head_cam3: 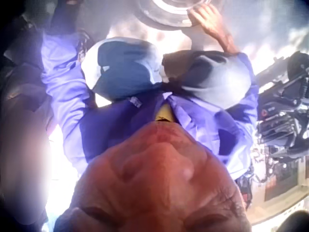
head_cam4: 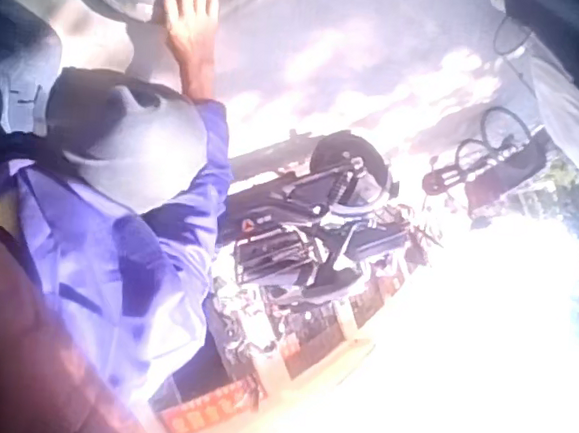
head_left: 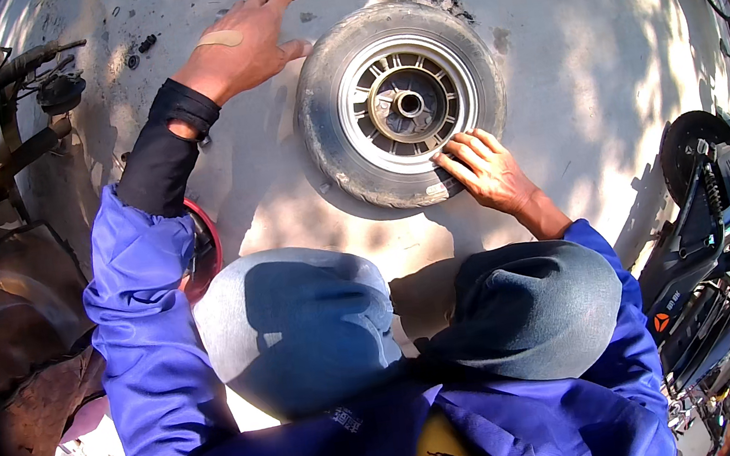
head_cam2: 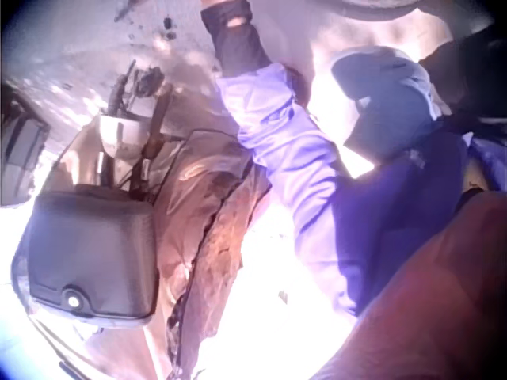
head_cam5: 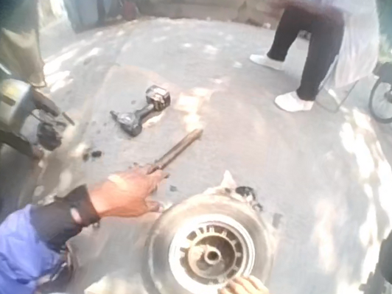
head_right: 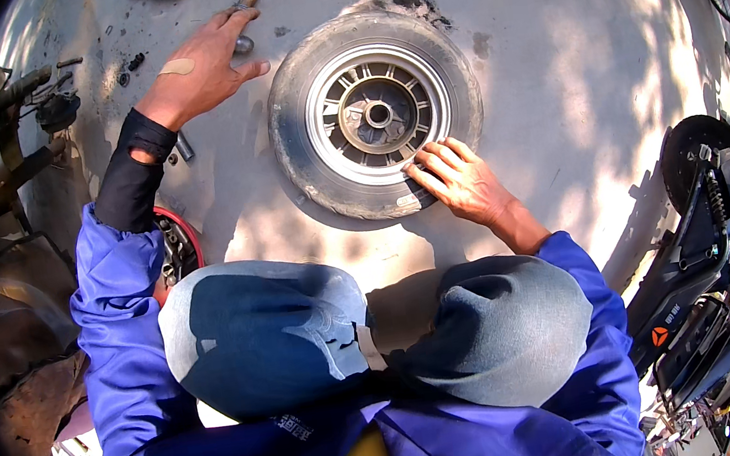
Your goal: The person retrieves a battery and attaches it to a cordless impact wrench, then uses the tool to remove bolts from a scooter's front wheel. They use a hammer to loosen the wheel, remove it from the axle, and place it on the ground. The person then uses a hammer to tap the wheel hub and removes the axle nut by hand.
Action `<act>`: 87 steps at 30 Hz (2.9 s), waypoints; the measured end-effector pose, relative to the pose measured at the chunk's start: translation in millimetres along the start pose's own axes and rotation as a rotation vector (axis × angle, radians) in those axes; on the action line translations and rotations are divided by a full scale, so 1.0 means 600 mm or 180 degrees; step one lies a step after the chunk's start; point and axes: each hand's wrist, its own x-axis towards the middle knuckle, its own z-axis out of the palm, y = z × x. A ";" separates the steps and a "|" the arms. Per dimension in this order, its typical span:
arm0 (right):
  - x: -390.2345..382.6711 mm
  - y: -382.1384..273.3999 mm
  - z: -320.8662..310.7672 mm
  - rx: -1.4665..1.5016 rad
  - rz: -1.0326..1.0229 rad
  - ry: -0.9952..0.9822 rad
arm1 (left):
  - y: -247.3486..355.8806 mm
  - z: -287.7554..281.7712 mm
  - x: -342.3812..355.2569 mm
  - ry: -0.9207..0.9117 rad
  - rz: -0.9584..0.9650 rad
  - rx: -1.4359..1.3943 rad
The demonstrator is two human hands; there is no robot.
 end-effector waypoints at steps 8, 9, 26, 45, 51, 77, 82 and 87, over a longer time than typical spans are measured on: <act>0.014 0.016 -0.008 -0.0112 -0.0304 -0.0095 | 0.127 0.197 -0.173 -0.0309 -0.1338 -0.1508; 0.009 0.015 -0.008 -0.0148 -0.0249 -0.0133 | 0.137 0.201 -0.181 -0.0281 -0.1459 -0.2274; -0.056 0.093 -0.289 0.3300 0.1564 0.0608 | 0.209 0.097 -0.141 0.1841 -0.0471 -0.2228; -0.053 0.347 -0.176 0.2783 0.3607 0.2445 | -0.072 0.133 -0.435 0.1477 -0.1755 0.0743; -0.162 0.248 -0.047 0.4569 0.4252 0.2324 | -0.159 0.060 -0.517 0.1568 -0.2643 0.0095; -0.099 0.126 -0.059 -0.0137 0.1586 -0.0581 | -0.131 0.098 -0.594 0.1020 -0.2869 -0.0468; -0.099 0.126 -0.062 -0.0077 0.1521 -0.0563 | -0.131 0.089 -0.562 -0.0004 -0.3055 -0.0181; -0.086 0.109 -0.076 0.0022 0.1684 -0.0685 | -0.169 0.065 -0.547 0.0625 -0.2892 -0.0045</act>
